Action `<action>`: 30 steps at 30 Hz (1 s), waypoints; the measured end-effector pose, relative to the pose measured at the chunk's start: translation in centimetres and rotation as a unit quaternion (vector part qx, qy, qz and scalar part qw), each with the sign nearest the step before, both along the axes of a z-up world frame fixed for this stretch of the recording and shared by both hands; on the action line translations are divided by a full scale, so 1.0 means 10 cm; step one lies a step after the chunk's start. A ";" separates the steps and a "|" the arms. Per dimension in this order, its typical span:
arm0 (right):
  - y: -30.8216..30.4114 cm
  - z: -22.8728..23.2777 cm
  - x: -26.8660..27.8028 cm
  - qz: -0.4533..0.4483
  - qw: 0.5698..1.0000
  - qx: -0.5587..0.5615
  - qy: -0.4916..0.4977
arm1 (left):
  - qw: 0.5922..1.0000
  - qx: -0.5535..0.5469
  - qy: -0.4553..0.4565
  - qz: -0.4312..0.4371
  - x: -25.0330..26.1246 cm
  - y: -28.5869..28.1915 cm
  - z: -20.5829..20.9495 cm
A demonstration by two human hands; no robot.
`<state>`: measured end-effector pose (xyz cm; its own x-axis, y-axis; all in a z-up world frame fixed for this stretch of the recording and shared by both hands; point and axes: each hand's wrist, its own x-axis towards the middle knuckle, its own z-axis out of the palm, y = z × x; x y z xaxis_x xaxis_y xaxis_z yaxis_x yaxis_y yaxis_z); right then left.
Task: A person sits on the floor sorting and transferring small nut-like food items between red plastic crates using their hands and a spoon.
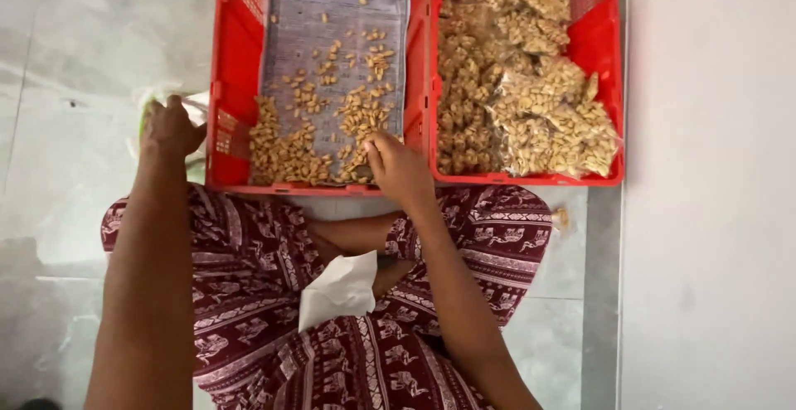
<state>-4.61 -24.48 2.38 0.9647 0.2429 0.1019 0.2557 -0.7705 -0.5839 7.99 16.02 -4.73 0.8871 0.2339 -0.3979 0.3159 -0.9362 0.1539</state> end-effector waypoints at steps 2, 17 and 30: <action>-0.02 -0.03 0.01 0.001 1.000 0.000 -0.005 | 1.000 0.000 -0.006 0.005 -0.01 -0.06 0.07; -0.03 0.00 -0.01 0.010 1.000 0.016 -0.017 | 0.985 0.018 -0.162 0.058 -0.10 0.15 0.02; -0.05 -0.03 -0.01 0.018 1.000 0.020 -0.007 | 0.999 -0.014 0.021 -0.019 -0.12 0.10 0.02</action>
<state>-4.68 -24.97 2.09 0.9540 0.2726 0.1245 0.2903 -0.7375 -0.6097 6.77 17.01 -4.53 0.8774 0.1886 -0.4412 0.2869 -0.9433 0.1672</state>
